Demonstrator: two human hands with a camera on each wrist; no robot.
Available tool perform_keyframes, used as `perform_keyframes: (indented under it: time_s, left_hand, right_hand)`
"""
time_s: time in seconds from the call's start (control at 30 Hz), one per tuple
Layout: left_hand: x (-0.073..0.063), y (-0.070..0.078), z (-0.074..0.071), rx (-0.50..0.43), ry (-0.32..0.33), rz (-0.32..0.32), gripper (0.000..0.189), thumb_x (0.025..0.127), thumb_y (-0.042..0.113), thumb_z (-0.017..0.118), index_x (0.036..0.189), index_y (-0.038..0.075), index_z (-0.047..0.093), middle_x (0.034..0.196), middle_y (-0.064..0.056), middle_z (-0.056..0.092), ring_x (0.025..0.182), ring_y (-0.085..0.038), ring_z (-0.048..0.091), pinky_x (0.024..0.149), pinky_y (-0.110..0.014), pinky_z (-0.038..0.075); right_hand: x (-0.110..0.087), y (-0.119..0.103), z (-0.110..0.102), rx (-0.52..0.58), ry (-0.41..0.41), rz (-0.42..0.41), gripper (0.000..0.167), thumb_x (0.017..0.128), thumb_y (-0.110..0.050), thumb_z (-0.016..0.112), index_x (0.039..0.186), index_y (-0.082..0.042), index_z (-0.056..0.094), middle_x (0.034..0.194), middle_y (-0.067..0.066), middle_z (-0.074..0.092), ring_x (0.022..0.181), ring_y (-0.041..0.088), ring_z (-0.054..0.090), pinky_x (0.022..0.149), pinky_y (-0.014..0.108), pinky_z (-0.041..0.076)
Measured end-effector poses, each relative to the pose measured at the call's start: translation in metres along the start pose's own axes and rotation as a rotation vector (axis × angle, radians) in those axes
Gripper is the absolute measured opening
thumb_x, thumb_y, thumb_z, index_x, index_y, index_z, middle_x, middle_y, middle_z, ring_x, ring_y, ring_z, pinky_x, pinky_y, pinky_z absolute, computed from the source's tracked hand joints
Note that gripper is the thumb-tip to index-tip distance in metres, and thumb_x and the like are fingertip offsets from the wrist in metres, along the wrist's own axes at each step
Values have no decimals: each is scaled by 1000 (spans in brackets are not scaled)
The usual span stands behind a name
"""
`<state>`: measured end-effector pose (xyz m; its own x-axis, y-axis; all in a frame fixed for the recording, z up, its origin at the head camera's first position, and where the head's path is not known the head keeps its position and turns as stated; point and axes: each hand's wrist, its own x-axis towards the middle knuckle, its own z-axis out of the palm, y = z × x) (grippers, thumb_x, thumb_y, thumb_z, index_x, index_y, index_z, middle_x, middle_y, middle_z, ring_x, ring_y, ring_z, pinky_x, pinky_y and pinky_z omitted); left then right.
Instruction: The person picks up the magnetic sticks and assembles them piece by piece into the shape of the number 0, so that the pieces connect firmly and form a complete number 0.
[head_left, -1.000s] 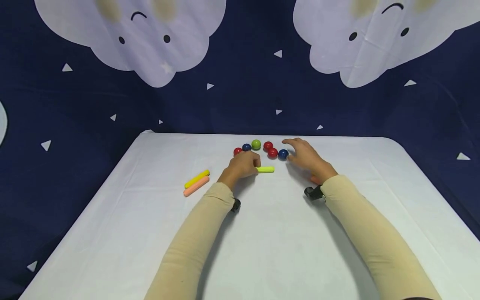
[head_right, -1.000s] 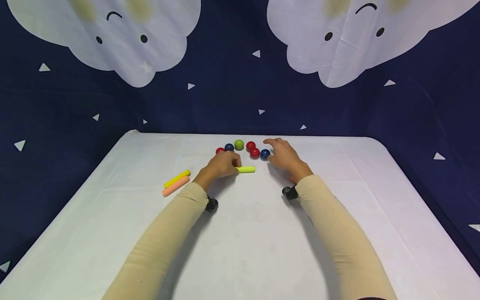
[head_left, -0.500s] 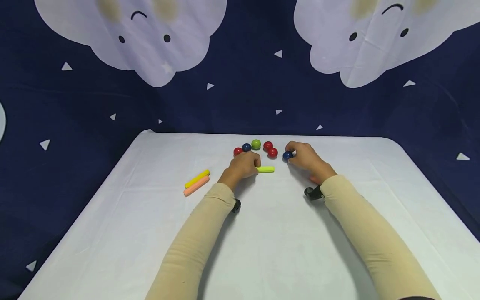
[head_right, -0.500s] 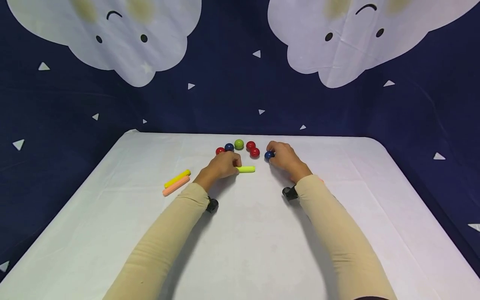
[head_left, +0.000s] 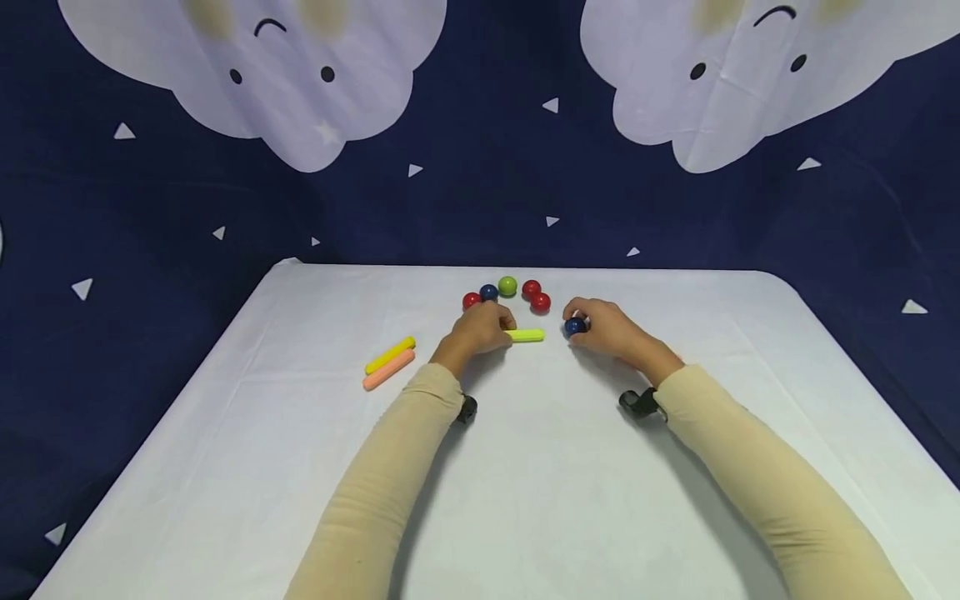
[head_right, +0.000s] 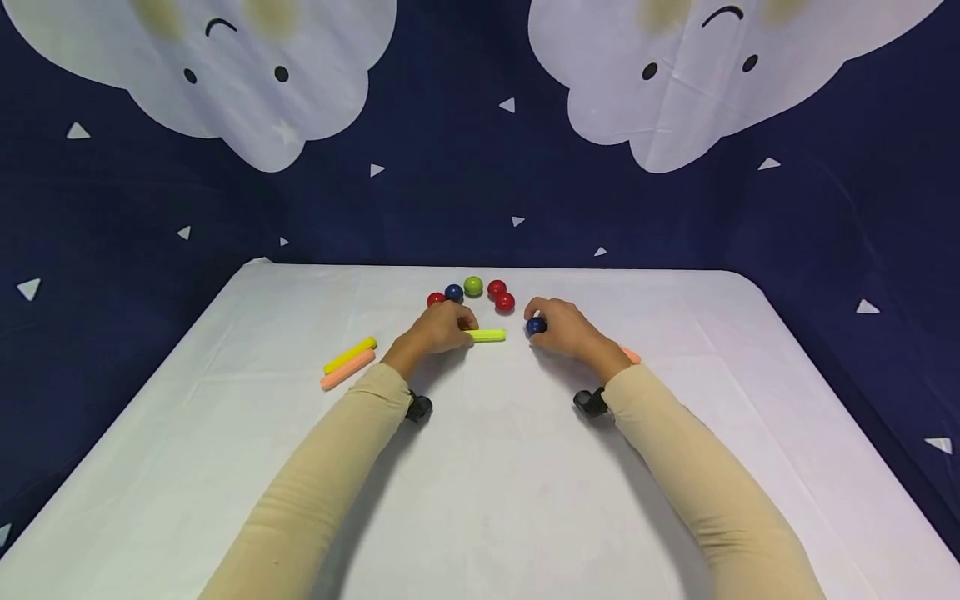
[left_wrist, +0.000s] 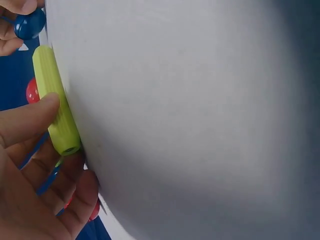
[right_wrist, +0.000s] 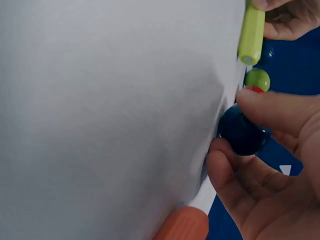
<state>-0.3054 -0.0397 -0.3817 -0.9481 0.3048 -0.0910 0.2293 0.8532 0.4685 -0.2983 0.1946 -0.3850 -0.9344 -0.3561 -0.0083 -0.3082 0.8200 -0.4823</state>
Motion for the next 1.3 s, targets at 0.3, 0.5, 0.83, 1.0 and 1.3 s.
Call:
perform_keyframes:
  time_s: [0.3, 0.5, 0.83, 1.0, 1.3]
  left_hand:
    - [0, -4, -2, -25, -30, 27, 21, 85, 13, 75, 107, 11, 74, 108, -5, 73, 99, -19, 61, 94, -36, 50]
    - [-3, -6, -5, -46, -46, 25, 19, 85, 13, 75, 104, 12, 75, 105, -4, 73, 97, -18, 60, 92, -34, 49]
    - [-5, -5, -7, -40, -78, 17, 19, 85, 13, 75, 104, 13, 74, 106, -4, 72, 96, -18, 59, 92, -35, 49]
    - [-7, -6, -11, -20, -81, 32, 20, 86, 14, 75, 105, 13, 74, 104, -4, 72, 95, -18, 58, 91, -34, 48]
    - [-9, -8, -13, -32, -84, 17, 20, 86, 14, 75, 106, 14, 75, 104, -4, 72, 95, -18, 57, 91, -34, 48]
  right_hand:
    - [-8, -7, 5, 36, -1, -19, 39, 87, -5, 69, 125, -5, 63, 129, 21, 65, 109, 36, 66, 94, 49, 51]
    - [-9, -12, 7, 52, -3, 9, 38, 87, -8, 71, 124, -6, 64, 130, 20, 65, 111, 34, 65, 94, 48, 51]
    - [-10, -14, 7, 64, -2, 2, 37, 87, -9, 72, 123, -5, 64, 129, 21, 66, 111, 35, 66, 94, 48, 52]
    - [-10, -14, 5, 68, -10, 5, 37, 87, -9, 72, 123, -5, 64, 129, 21, 66, 112, 35, 66, 97, 50, 51]
    - [-11, -12, 8, 102, -23, -11, 37, 86, -8, 73, 122, -5, 63, 129, 22, 65, 113, 36, 65, 98, 51, 50]
